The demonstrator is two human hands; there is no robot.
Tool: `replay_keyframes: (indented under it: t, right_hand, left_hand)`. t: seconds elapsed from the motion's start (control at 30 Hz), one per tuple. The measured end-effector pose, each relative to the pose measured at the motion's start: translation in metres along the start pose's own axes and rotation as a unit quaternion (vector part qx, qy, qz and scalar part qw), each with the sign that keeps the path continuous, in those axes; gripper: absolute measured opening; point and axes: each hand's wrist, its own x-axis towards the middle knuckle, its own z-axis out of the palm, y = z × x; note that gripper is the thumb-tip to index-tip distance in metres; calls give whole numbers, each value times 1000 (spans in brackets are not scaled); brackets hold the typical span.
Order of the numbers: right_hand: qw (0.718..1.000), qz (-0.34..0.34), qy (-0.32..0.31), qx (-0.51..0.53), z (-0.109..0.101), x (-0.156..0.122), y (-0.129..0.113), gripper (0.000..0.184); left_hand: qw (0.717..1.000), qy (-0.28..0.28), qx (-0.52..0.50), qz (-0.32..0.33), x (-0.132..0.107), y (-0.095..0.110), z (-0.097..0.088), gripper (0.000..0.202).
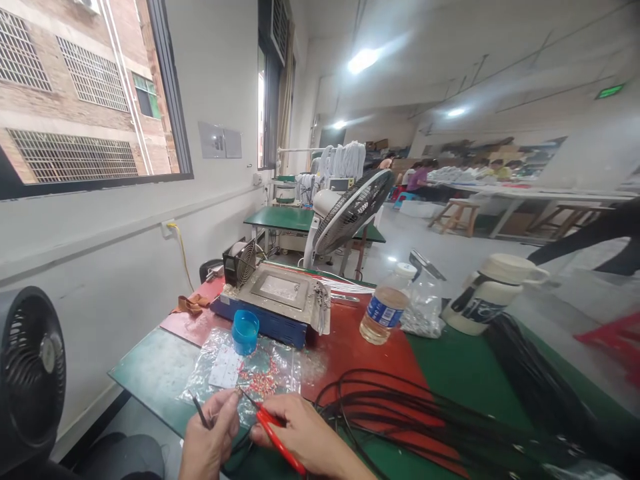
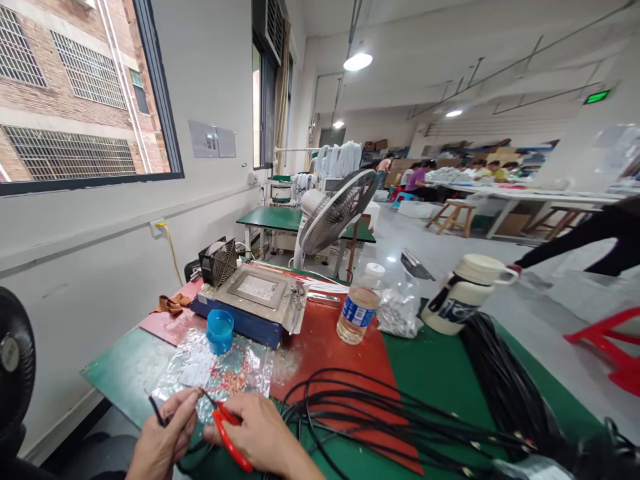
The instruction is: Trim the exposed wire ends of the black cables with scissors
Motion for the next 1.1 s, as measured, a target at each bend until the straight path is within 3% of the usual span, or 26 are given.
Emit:
replay_keyframes:
  t: [0.27, 0.7, 0.8, 0.93, 1.1]
  right_hand:
    - [1000, 20, 14, 18, 2, 1, 5, 41]
    - [989, 39, -4, 143, 7, 4, 6, 36]
    - [973, 52, 2, 226, 8, 5, 7, 36]
    - [924, 78, 17, 374, 6, 6, 6, 49]
    - [888, 80, -10, 453, 6, 5, 0, 54]
  left_hand:
    - [998, 4, 50, 37, 5, -4, 0, 54]
    - [999, -44, 21, 11, 15, -8, -3, 51]
    - [997, -70, 11, -1, 8, -6, -3, 50]
    - [994, -110, -9, -16, -9, -3, -1, 41]
    - [987, -159, -2, -33, -18, -8, 2, 36]
